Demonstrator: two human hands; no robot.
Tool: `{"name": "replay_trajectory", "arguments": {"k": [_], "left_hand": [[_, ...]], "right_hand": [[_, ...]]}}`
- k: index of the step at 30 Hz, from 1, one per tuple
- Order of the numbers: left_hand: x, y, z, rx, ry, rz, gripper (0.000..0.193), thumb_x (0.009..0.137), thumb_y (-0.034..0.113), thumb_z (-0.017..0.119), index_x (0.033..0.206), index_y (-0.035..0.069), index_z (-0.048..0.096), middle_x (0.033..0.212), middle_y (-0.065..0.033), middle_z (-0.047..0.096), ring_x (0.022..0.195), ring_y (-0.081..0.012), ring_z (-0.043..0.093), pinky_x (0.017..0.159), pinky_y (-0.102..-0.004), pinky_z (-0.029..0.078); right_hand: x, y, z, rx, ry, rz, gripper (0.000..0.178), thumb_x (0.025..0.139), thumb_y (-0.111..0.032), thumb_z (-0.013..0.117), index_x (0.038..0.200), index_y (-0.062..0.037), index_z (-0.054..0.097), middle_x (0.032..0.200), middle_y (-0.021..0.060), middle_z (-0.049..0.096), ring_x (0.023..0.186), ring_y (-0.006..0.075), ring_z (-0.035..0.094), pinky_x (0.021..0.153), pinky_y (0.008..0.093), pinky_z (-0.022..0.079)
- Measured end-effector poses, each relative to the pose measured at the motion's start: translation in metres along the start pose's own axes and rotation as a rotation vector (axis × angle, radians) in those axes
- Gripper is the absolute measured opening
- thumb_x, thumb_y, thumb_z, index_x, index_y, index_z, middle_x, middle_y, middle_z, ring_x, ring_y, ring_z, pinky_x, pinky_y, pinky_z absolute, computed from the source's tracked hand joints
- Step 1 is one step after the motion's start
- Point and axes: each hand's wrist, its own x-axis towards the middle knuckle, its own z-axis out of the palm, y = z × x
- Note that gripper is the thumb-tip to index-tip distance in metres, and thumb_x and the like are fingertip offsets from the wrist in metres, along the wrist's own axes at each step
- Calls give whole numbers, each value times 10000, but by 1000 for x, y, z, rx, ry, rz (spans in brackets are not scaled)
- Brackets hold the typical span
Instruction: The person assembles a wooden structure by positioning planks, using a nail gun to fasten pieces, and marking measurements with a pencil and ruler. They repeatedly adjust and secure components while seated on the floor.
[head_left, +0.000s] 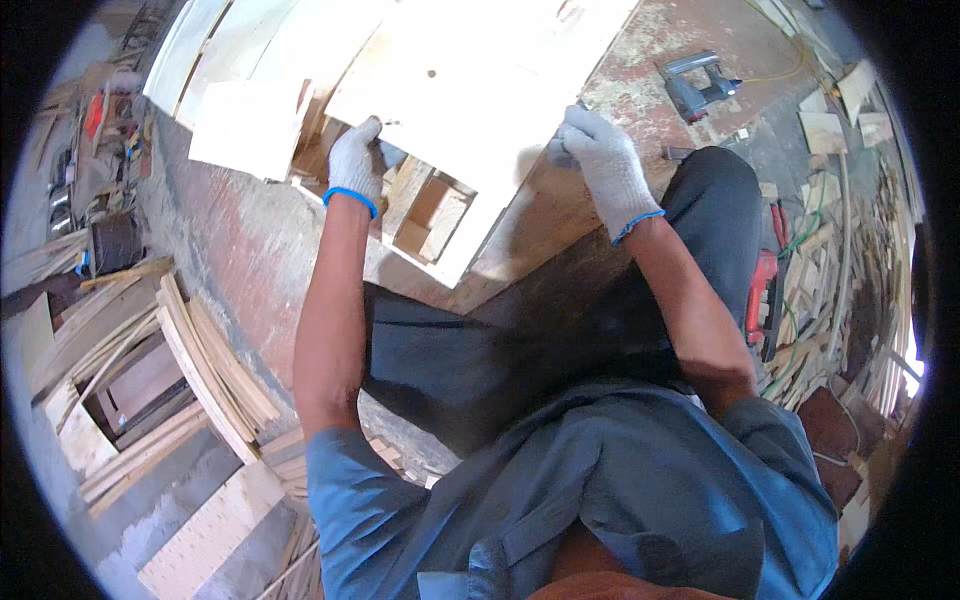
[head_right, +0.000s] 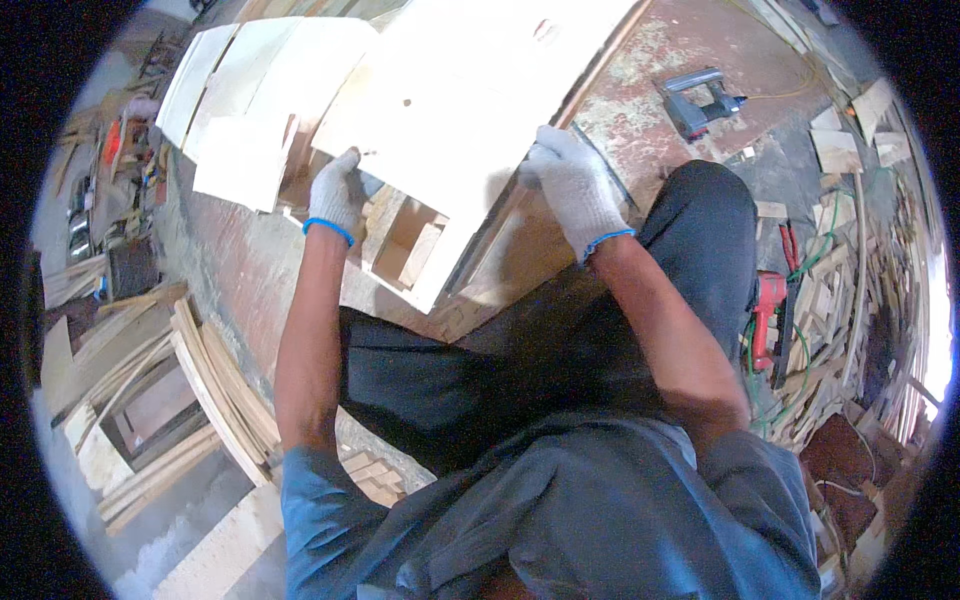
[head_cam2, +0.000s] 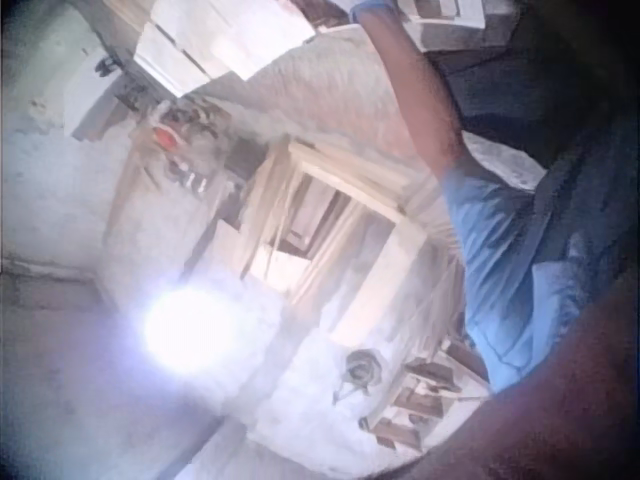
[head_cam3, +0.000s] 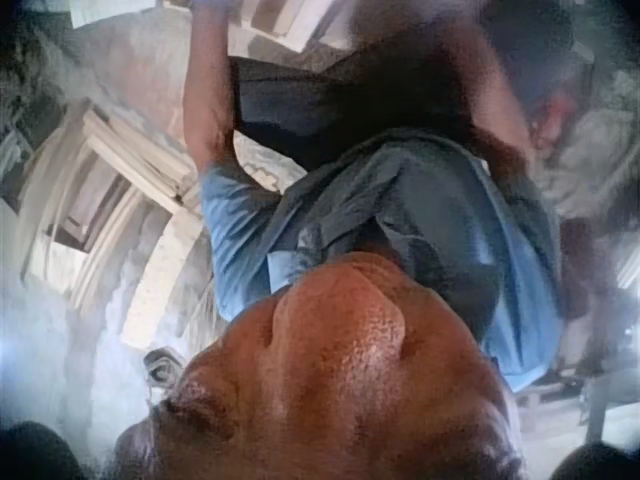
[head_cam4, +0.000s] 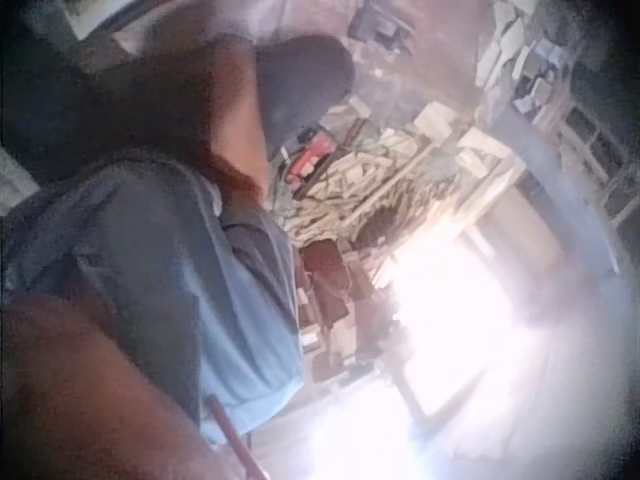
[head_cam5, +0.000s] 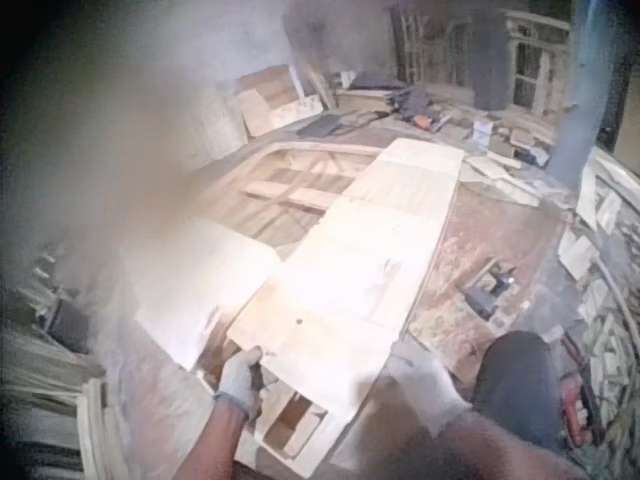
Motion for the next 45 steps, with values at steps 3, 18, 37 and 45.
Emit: {"name": "replay_trajectory", "arguments": {"k": [3, 18, 37, 45], "left_hand": [[-5, 5, 14, 61, 53, -10, 287, 972, 79, 523, 1228, -45, 555, 1184, -172, 647, 1058, -312, 668, 946, -467, 559], [4, 2, -6, -9, 104, 7, 192, 916, 102, 649, 1049, -36, 644, 971, -125, 688, 798, -236, 681, 683, -373, 567], [-5, 2, 6, 33, 98, 21, 241, 973, 63, 524, 1159, -83, 575, 1098, -187, 664, 985, -311, 692, 840, -465, 621], [12, -3, -13, 99, 74, 10, 281, 977, 131, 571, 1211, -24, 582, 1112, -141, 670, 1004, -293, 671, 891, -433, 555]], "right_hand": [[0, 2, -4, -67, -28, -51, 191, 941, -137, 513, 795, -25, 562, 770, 65, 560, 758, 173, 572, 714, 337, 475], [-8, 8, 2, -56, 26, 94, 323, 995, -111, 559, 1286, 17, 613, 1146, 39, 629, 1026, 136, 607, 927, 296, 512], [-10, -8, 10, -569, 195, -277, 209, 928, -152, 563, 1076, -16, 621, 850, 276, 599, 836, 407, 663, 709, 439, 504], [-18, -13, 23, -566, 129, -157, 349, 944, -183, 568, 1242, -10, 622, 867, 245, 680, 837, 348, 702, 750, 414, 536]]}}
